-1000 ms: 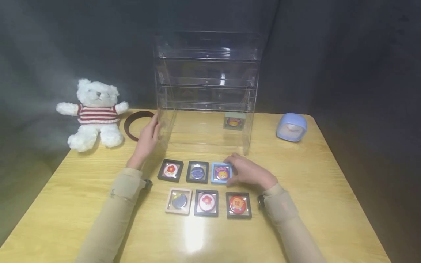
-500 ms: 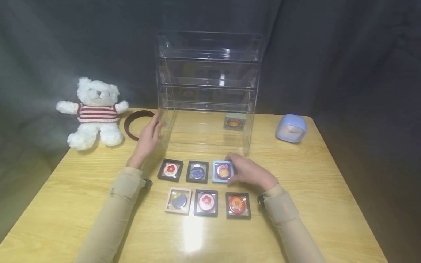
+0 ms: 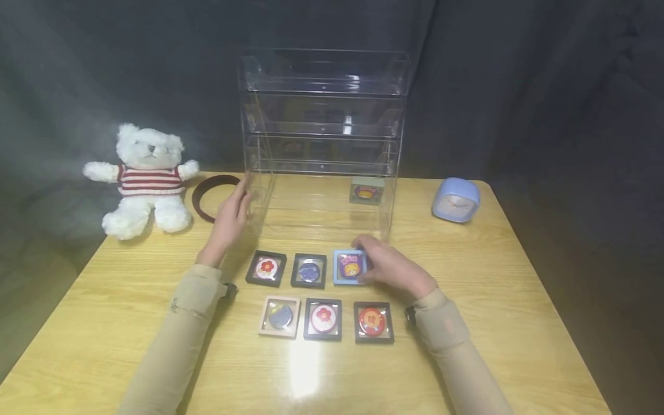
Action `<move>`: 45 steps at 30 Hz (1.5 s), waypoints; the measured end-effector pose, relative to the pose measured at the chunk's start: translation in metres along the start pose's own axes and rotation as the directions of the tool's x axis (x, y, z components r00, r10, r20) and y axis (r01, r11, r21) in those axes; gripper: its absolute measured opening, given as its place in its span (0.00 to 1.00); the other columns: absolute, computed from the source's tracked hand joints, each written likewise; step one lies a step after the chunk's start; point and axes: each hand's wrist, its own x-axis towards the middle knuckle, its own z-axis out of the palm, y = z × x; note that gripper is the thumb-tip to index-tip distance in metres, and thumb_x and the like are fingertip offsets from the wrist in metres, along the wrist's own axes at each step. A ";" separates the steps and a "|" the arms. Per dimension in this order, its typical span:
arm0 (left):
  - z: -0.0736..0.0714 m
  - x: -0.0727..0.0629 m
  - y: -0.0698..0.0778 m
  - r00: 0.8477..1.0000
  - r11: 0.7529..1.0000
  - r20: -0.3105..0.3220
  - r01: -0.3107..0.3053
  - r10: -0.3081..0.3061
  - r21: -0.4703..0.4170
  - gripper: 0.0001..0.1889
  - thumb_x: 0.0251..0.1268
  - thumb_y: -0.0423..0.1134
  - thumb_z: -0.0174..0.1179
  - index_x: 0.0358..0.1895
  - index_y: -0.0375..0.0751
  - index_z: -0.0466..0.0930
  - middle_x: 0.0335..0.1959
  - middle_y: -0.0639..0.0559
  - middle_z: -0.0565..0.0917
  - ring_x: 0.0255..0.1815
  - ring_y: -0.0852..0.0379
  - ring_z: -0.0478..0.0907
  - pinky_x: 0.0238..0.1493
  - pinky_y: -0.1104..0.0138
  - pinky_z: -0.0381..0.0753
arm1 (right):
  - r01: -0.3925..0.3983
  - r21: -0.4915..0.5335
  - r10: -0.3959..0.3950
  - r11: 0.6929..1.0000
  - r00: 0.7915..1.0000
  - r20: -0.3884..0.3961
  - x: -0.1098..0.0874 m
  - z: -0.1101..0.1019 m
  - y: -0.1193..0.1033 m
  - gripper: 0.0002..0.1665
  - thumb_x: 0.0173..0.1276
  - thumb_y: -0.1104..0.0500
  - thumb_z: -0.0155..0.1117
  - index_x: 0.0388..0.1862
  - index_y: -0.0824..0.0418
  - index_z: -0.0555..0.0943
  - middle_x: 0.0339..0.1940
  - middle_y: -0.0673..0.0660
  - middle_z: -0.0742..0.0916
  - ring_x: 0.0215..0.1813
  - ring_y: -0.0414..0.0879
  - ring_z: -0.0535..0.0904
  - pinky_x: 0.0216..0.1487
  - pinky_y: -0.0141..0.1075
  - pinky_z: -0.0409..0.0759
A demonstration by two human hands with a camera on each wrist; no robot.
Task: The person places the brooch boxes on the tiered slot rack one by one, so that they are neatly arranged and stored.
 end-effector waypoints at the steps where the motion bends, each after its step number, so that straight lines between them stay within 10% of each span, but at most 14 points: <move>1: 0.000 0.000 -0.001 1.000 1.000 0.000 0.002 -0.002 0.000 0.30 0.90 0.33 0.45 0.88 0.40 0.53 0.82 0.39 0.65 0.28 0.40 0.71 0.53 0.49 0.76 | 0.007 0.000 -0.007 1.000 1.000 -0.006 0.000 0.000 0.000 0.40 0.55 0.68 0.86 0.64 0.74 0.76 0.55 0.67 0.85 0.49 0.54 0.84 0.53 0.50 0.87; 6: 0.000 0.000 -0.001 1.000 1.000 -0.001 0.003 -0.003 0.003 0.30 0.90 0.32 0.45 0.88 0.39 0.53 0.82 0.38 0.65 0.42 0.33 0.79 0.61 0.47 0.76 | 0.033 -0.017 -0.034 0.999 0.999 -0.034 0.002 -0.002 0.001 0.33 0.57 0.71 0.83 0.60 0.73 0.79 0.51 0.65 0.86 0.44 0.53 0.85 0.49 0.49 0.88; 14: 0.000 0.000 0.000 1.000 1.000 -0.008 -0.012 0.012 0.006 0.30 0.89 0.31 0.46 0.87 0.38 0.53 0.81 0.35 0.67 0.27 0.40 0.70 0.52 0.47 0.75 | 0.027 -0.001 -0.027 1.000 0.996 -0.088 0.004 -0.002 0.000 0.19 0.66 0.74 0.76 0.54 0.71 0.82 0.50 0.65 0.88 0.44 0.56 0.88 0.48 0.48 0.89; 21: 0.000 0.000 0.001 1.000 1.000 -0.005 -0.004 0.004 0.002 0.30 0.89 0.31 0.46 0.87 0.37 0.53 0.81 0.36 0.66 0.35 0.36 0.75 0.57 0.46 0.75 | 0.024 -0.024 -0.028 0.999 0.990 -0.139 0.006 -0.003 -0.003 0.10 0.71 0.72 0.72 0.50 0.68 0.85 0.49 0.62 0.90 0.45 0.55 0.89 0.47 0.45 0.89; 45: 0.000 0.000 0.001 1.000 1.000 -0.010 -0.009 0.009 0.014 0.29 0.89 0.31 0.45 0.87 0.37 0.54 0.81 0.35 0.66 0.66 0.30 0.78 0.73 0.44 0.72 | 0.037 -0.012 -0.039 0.999 0.973 -0.226 0.010 -0.013 -0.014 0.11 0.72 0.71 0.73 0.52 0.69 0.85 0.50 0.64 0.90 0.46 0.60 0.91 0.48 0.48 0.90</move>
